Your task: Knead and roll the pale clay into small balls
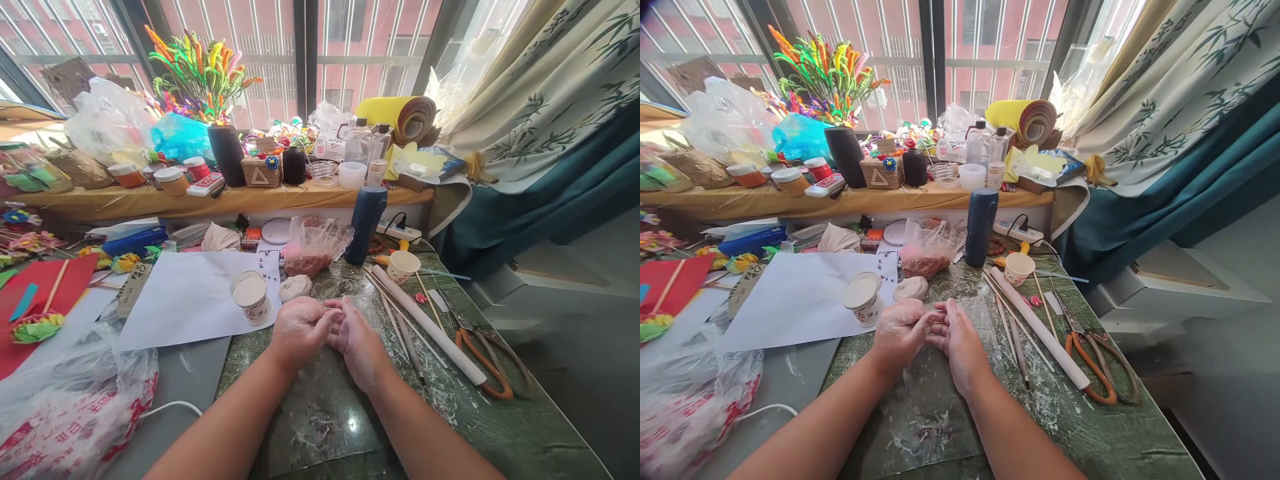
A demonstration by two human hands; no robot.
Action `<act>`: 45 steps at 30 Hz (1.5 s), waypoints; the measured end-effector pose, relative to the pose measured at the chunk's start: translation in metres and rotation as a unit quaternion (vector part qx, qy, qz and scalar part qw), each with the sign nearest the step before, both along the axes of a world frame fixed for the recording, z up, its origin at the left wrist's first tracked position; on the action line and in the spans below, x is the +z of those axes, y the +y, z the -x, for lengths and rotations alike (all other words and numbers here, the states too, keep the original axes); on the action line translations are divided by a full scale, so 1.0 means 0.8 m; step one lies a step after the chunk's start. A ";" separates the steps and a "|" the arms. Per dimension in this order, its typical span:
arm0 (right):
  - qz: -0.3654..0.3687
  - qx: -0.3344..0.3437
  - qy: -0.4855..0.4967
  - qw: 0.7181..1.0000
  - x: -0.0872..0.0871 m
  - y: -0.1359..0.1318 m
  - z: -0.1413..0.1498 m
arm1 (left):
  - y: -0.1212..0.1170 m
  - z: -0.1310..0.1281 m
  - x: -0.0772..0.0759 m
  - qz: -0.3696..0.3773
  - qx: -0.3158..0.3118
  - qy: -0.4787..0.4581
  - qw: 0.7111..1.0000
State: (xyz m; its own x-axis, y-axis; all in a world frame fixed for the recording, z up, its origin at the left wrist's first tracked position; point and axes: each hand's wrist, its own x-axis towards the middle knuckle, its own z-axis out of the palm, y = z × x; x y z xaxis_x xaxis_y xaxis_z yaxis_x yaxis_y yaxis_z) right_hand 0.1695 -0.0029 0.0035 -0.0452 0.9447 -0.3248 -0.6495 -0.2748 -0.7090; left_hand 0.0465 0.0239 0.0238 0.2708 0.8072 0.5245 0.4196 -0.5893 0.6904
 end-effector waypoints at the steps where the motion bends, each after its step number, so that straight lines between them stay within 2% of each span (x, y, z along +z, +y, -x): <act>1: -0.003 0.019 0.029 0.999 0.004 -0.001 0.001 | 0.000 0.001 -0.001 0.005 0.008 -0.007 1.000; 3: -0.013 0.066 0.095 0.993 0.014 -0.005 0.003 | 0.001 0.002 -0.002 0.005 0.017 0.001 1.000; 5: -0.032 0.080 0.150 0.985 0.021 -0.010 0.005 | 0.000 0.003 -0.004 -0.004 0.007 0.037 0.999; 8: -0.033 -0.001 0.200 0.979 0.021 -0.009 0.003 | -0.004 -0.001 -0.007 -0.014 -0.076 0.097 0.992; 11: 0.026 -0.086 0.228 0.969 0.013 0.002 -0.010 | -0.008 -0.004 -0.012 -0.031 -0.164 0.095 0.981; 13: 0.058 -0.109 0.222 0.967 0.010 0.009 -0.020 | -0.009 -0.004 -0.017 -0.040 -0.153 0.049 0.986; 15: 0.049 -0.086 0.212 0.972 0.012 0.011 -0.027 | -0.006 -0.001 -0.023 -0.040 -0.114 -0.008 0.993; 19: -0.015 0.073 0.179 0.981 0.018 0.002 -0.023 | 0.006 0.003 -0.032 -0.030 -0.071 -0.082 0.994; 20: -0.018 0.094 0.159 0.983 0.017 -0.001 -0.020 | 0.008 0.004 -0.033 -0.026 -0.065 -0.092 0.993; 22: -0.010 0.070 0.105 0.992 0.014 -0.002 -0.014 | 0.009 0.004 -0.034 -0.016 -0.058 -0.099 0.993; 25: -0.023 -0.052 0.033 0.998 0.007 0.003 -0.010 | 0.008 0.003 -0.035 0.003 -0.022 -0.084 0.996; 27: -0.060 -0.106 0.034 0.992 0.005 0.005 -0.008 | 0.008 0.002 -0.037 0.034 0.018 -0.080 0.996; 30: -0.088 -0.076 0.073 0.990 0.005 0.000 -0.001 | 0.011 -0.001 -0.039 0.128 0.052 -0.101 0.985; 34: -0.111 -0.029 0.072 0.991 0.007 -0.011 0.005 | 0.019 -0.003 -0.034 0.254 0.080 -0.140 0.954; 37: -0.125 -0.059 0.055 0.989 0.008 -0.010 0.004 | 0.022 -0.003 -0.031 0.311 0.075 -0.186 0.929; 40: -0.072 -0.091 0.005 0.993 0.002 -0.003 0.004 | 0.019 -0.004 -0.032 0.337 0.051 -0.286 0.895; 43: -0.020 -0.036 -0.090 0.995 -0.009 0.001 0.007 | 0.014 -0.006 -0.032 0.275 0.025 -0.373 0.886; 45: -0.056 0.026 -0.156 0.986 -0.015 -0.001 0.007 | 0.010 -0.007 -0.030 0.269 -0.039 -0.374 0.887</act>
State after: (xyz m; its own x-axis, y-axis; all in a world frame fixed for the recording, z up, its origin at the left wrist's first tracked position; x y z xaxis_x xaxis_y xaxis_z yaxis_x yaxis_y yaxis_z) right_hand 0.1636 -0.0039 -0.0083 -0.0095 0.9743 -0.2250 -0.3812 -0.2115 -0.9000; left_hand 0.0522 0.0316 -0.0004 0.0760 0.9892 0.1253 -0.3019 -0.0969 0.9484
